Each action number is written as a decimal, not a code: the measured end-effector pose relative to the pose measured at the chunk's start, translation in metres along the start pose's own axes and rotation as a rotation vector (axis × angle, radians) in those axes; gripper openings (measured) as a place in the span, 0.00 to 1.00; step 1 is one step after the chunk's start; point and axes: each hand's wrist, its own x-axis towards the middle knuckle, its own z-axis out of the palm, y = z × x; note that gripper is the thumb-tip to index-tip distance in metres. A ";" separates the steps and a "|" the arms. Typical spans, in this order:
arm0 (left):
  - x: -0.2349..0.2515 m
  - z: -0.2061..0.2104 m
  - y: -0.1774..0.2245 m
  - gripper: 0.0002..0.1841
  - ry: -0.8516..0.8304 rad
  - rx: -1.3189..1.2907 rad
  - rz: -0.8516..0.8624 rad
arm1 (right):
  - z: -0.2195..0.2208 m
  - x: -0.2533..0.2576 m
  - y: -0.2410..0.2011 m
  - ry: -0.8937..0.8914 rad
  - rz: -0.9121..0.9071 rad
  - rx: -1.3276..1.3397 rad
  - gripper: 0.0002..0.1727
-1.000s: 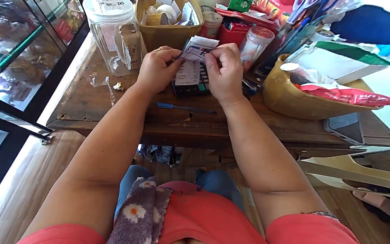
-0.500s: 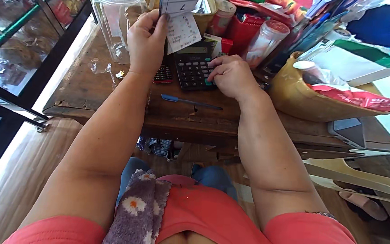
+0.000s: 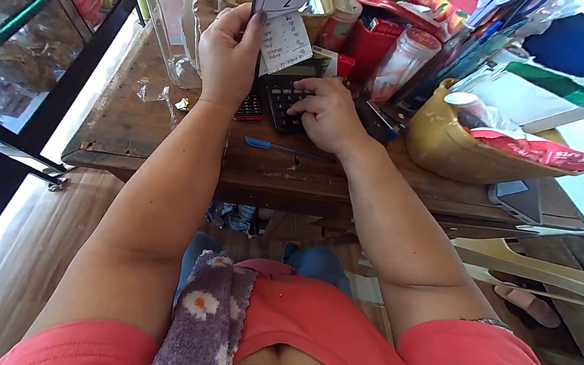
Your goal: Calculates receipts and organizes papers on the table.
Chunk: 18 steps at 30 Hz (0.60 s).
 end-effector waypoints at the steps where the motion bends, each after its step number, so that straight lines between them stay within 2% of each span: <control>1: 0.000 0.000 -0.001 0.11 0.001 -0.003 0.005 | 0.002 0.000 -0.002 0.001 -0.029 -0.003 0.21; 4: 0.000 -0.001 -0.001 0.11 -0.009 -0.001 0.013 | 0.004 0.002 -0.008 -0.091 -0.034 -0.026 0.25; 6: -0.001 -0.001 -0.001 0.11 -0.015 0.009 0.016 | 0.002 0.002 -0.007 -0.091 -0.014 -0.029 0.26; 12: -0.002 -0.001 -0.002 0.11 -0.011 0.004 0.015 | -0.012 -0.001 0.009 0.106 0.123 -0.011 0.22; 18: -0.002 -0.001 -0.001 0.11 -0.020 0.031 0.020 | -0.013 0.001 0.006 -0.128 0.255 -0.045 0.26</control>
